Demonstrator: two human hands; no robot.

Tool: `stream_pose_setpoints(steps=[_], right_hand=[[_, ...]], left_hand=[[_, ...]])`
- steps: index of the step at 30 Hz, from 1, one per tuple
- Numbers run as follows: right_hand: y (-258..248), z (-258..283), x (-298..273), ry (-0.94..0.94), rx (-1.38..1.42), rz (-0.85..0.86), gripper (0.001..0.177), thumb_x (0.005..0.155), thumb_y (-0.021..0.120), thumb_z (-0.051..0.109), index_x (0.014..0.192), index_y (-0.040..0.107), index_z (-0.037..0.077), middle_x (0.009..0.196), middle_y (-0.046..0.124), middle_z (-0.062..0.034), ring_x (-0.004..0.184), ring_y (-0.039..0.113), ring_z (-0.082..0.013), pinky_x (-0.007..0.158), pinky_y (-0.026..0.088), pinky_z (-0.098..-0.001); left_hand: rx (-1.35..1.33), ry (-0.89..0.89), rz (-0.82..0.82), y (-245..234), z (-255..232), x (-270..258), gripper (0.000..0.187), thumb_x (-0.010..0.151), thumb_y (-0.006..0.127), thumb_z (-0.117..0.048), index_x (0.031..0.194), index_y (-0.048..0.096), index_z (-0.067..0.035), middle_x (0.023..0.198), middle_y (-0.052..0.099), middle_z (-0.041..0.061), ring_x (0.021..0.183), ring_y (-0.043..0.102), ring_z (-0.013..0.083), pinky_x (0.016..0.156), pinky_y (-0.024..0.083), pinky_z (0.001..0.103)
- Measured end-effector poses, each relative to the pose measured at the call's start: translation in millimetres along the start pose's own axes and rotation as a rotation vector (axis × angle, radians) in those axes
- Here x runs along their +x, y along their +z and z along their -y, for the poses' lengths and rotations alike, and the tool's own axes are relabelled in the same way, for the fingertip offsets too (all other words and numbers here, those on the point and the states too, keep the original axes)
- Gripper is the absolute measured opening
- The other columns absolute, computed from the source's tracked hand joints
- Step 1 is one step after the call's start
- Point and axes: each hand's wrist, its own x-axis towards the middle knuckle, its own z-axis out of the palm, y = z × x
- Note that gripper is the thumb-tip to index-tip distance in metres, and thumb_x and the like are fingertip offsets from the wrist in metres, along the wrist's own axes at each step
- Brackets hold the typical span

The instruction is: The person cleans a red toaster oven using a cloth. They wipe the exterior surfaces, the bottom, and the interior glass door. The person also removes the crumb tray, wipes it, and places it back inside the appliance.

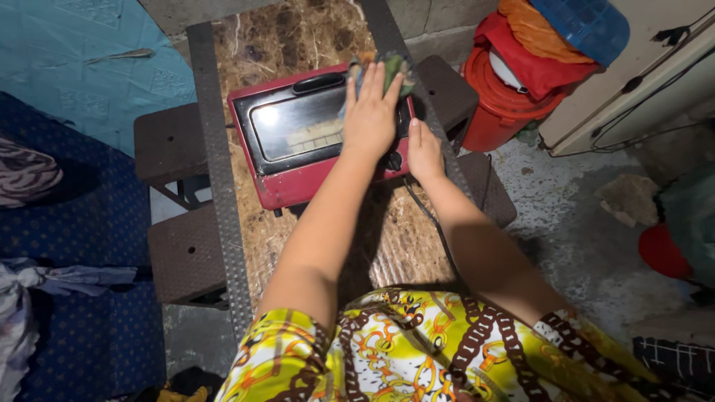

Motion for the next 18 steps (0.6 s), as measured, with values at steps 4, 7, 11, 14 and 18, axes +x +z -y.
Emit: stream_pose_setpoints(steps=[4, 7, 11, 14, 18], right_hand=[[1, 1, 1, 0.018, -0.035, 0.017, 0.055, 0.109, 0.031, 0.049, 0.109, 0.065, 0.005, 0.103, 0.069, -0.0296, 0.104, 0.062, -0.0526, 0.089, 0.047, -0.0577], [0, 1, -1, 0.006, -0.011, 0.007, 0.056, 0.108, 0.032, 0.05, 0.111, 0.065, 0.006, 0.103, 0.069, -0.0298, 0.104, 0.062, -0.0531, 0.089, 0.047, -0.0572], [4, -9, 1, 0.022, -0.022, 0.029, 0.056, 0.108, 0.031, 0.05, 0.112, 0.065, 0.005, 0.106, 0.069, -0.0297, 0.106, 0.061, -0.0527, 0.092, 0.046, -0.0566], [12, -23, 8, 0.001, 0.004, 0.04, 0.059, 0.109, 0.029, 0.05, 0.118, 0.064, 0.003, 0.112, 0.068, -0.0299, 0.111, 0.061, -0.0509, 0.096, 0.046, -0.0538], [16, -41, 10, -0.02, 0.055, 0.039, 0.062, 0.109, 0.03, 0.052, 0.128, 0.063, 0.003, 0.12, 0.067, -0.0292, 0.119, 0.061, -0.0466, 0.101, 0.046, -0.0477]], left_hand=[[0.02, -0.013, -0.037, -19, 21, -35, 0.061, 0.091, 0.064, -0.014, 0.151, 0.052, -0.019, 0.16, 0.041, 0.017, 0.152, 0.033, 0.0298, 0.124, 0.022, 0.056], [-0.062, -0.019, -0.021, -43, 29, -70, 0.065, 0.084, 0.068, -0.011, 0.148, 0.053, -0.016, 0.156, 0.044, 0.02, 0.149, 0.036, 0.0334, 0.122, 0.024, 0.057], [-0.085, -0.029, -0.032, -68, 41, -131, 0.063, 0.084, 0.069, -0.007, 0.145, 0.056, -0.013, 0.153, 0.047, 0.021, 0.146, 0.039, 0.0371, 0.12, 0.028, 0.058], [-0.051, -0.016, -0.044, -76, 48, -173, 0.062, 0.085, 0.066, -0.001, 0.145, 0.058, -0.015, 0.155, 0.048, 0.02, 0.148, 0.042, 0.0358, 0.123, 0.028, 0.056], [-0.035, 0.013, 0.001, -69, 43, -198, 0.069, 0.079, 0.063, 0.003, 0.146, 0.059, -0.012, 0.156, 0.047, 0.02, 0.149, 0.041, 0.036, 0.124, 0.027, 0.055]])
